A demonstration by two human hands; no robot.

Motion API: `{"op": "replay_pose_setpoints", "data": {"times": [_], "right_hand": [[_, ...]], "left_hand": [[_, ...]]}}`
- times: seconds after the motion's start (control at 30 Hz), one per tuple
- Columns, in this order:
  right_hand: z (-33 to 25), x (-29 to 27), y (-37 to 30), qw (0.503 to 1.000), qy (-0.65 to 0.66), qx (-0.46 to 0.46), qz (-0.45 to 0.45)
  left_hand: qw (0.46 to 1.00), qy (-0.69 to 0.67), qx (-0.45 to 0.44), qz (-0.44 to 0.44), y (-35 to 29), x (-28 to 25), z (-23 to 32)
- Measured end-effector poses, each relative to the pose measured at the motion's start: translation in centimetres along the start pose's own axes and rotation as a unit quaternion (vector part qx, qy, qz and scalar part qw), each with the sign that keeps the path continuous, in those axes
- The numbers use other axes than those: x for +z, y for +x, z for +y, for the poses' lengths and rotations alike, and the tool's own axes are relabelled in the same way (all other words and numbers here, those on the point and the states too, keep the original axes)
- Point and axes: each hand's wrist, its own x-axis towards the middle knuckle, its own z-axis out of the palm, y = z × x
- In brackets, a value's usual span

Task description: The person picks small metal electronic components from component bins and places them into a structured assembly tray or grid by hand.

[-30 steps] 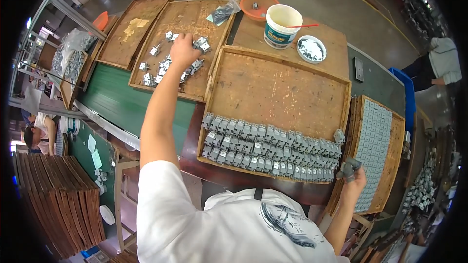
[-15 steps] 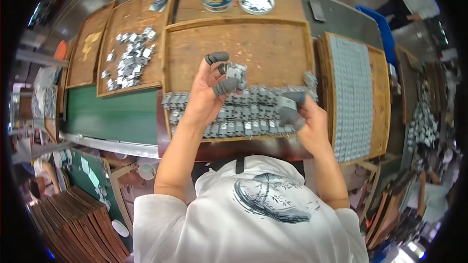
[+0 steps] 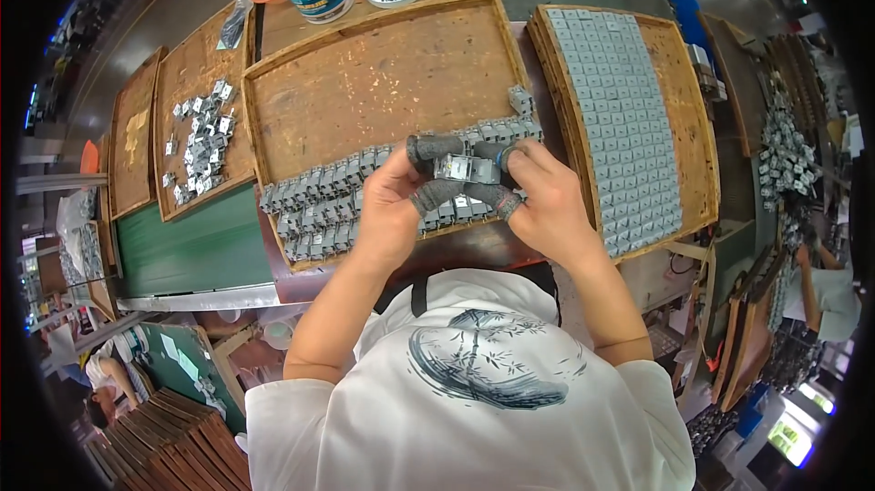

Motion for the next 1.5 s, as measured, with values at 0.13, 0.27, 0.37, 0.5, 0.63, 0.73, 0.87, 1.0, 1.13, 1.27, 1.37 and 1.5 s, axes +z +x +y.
{"op": "replay_pose_setpoints", "data": {"times": [0.13,0.27,0.37,0.5,0.63,0.73,0.87,1.0,1.13,1.27,1.37,1.5], "right_hand": [[1.5,1.6,-0.9,0.995,-0.074,-0.042,0.057],[3.0,2.5,-1.7,0.993,-0.066,-0.034,0.09],[2.4,2.2,-2.6,0.997,-0.047,0.032,0.061],[3.1,1.8,-3.3,0.994,0.007,0.101,0.048],[5.4,1.1,-4.7,0.974,0.18,0.137,-0.019],[5.4,0.4,-5.8,0.967,0.194,0.162,0.012],[6.8,-2.7,-7.1,0.96,0.15,0.231,-0.048],[13.9,-7.9,-12.6,0.897,-0.049,0.41,0.161],[18.6,-12.8,-16.0,0.837,0.091,0.383,0.379],[18.5,-13.8,-12.9,0.84,0.135,0.374,0.37],[19.4,-13.8,-9.7,0.885,0.148,0.342,0.279],[22.3,-14.9,-0.7,0.925,-0.002,0.321,0.205]], "left_hand": [[0.992,0.125,0.03,0.016,0.1,1.6,-1.9],[0.948,0.311,0.068,0.008,-0.1,2.5,-2.6],[0.815,0.545,0.196,0.006,0.1,3.7,-3.4],[0.812,0.55,0.188,-0.042,1.4,2.3,-4.1],[0.831,0.496,0.231,-0.103,1.7,4.0,-4.2],[0.81,0.505,0.258,-0.151,2.2,4.7,-4.5],[0.78,0.53,0.233,-0.238,4.6,5.7,-4.9],[0.867,0.48,0.122,-0.059,10.6,3.4,-5.6],[0.862,0.502,-0.019,-0.074,16.6,-0.6,-6.8],[0.907,0.361,-0.186,-0.11,18.5,-0.6,-7.7],[0.909,0.327,-0.21,-0.148,18.4,0.0,-9.8],[0.899,0.365,-0.201,-0.133,17.6,0.3,-9.6]]}}
